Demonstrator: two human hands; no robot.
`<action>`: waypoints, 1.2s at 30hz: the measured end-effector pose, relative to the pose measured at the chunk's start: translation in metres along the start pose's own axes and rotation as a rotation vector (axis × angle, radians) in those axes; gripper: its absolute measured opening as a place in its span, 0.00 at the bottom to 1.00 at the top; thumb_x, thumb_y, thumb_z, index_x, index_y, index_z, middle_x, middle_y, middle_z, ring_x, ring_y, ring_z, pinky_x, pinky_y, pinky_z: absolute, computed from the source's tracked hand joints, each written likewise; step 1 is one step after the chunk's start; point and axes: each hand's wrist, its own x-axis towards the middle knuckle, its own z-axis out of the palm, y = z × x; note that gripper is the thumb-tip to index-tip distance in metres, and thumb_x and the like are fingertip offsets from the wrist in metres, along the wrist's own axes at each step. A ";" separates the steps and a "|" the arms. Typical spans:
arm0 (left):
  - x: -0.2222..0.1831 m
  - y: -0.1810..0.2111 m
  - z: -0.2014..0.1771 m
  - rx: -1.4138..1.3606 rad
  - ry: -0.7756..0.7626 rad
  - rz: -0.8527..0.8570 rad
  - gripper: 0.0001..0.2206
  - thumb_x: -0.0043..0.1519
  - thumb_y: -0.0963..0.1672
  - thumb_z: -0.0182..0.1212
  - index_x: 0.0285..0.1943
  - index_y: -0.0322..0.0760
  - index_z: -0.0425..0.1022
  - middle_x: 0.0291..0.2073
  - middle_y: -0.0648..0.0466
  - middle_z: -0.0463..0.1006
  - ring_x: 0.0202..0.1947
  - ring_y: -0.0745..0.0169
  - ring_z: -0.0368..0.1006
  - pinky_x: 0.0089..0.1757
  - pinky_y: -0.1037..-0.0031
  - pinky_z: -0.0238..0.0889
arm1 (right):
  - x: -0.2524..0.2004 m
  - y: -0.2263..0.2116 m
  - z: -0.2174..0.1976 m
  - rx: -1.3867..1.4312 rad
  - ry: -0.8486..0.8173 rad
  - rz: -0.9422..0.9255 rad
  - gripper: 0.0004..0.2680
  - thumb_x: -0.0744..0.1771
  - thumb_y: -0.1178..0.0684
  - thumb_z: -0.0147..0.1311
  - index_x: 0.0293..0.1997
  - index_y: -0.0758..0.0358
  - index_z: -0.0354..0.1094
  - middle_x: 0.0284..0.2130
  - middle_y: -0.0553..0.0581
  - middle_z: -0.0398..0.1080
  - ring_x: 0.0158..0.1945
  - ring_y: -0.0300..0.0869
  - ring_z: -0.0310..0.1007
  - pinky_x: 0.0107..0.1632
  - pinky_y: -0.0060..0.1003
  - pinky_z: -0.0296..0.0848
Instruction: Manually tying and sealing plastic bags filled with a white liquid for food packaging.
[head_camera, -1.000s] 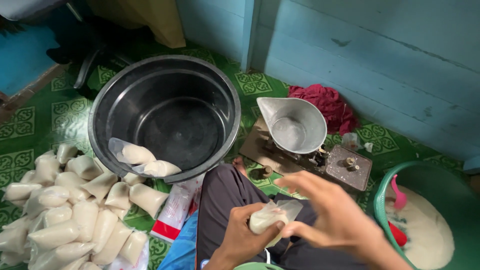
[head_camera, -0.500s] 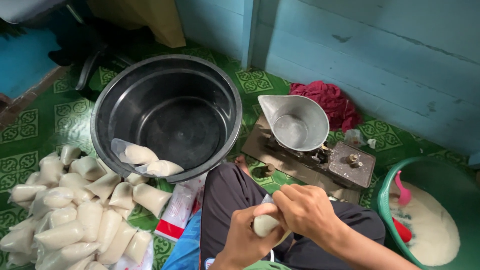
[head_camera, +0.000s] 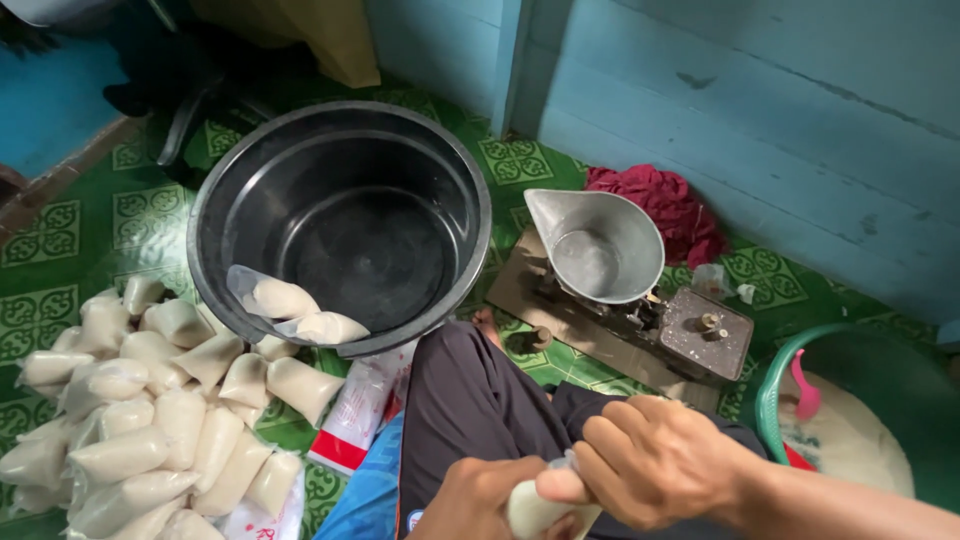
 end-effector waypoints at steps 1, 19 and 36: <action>0.000 0.002 -0.003 -0.003 0.001 0.001 0.18 0.59 0.54 0.60 0.26 0.43 0.64 0.17 0.58 0.65 0.18 0.65 0.56 0.24 0.64 0.53 | 0.002 0.004 -0.005 -0.001 -0.003 -0.001 0.18 0.72 0.43 0.37 0.19 0.52 0.48 0.17 0.47 0.46 0.16 0.39 0.45 0.20 0.36 0.45; 0.034 -0.027 -0.006 -0.136 0.379 0.117 0.14 0.56 0.52 0.65 0.34 0.39 0.74 0.22 0.58 0.73 0.21 0.69 0.66 0.26 0.75 0.60 | 0.034 0.020 0.020 0.432 0.063 0.588 0.04 0.63 0.47 0.59 0.27 0.46 0.75 0.22 0.41 0.72 0.22 0.31 0.71 0.23 0.29 0.66; 0.036 -0.153 0.012 -0.129 0.587 0.201 0.14 0.51 0.46 0.75 0.38 0.32 0.76 0.33 0.45 0.82 0.35 0.46 0.80 0.36 0.66 0.73 | -0.032 -0.040 0.182 1.109 0.320 1.191 0.06 0.64 0.56 0.59 0.41 0.64 0.79 0.33 0.56 0.78 0.35 0.36 0.72 0.39 0.27 0.70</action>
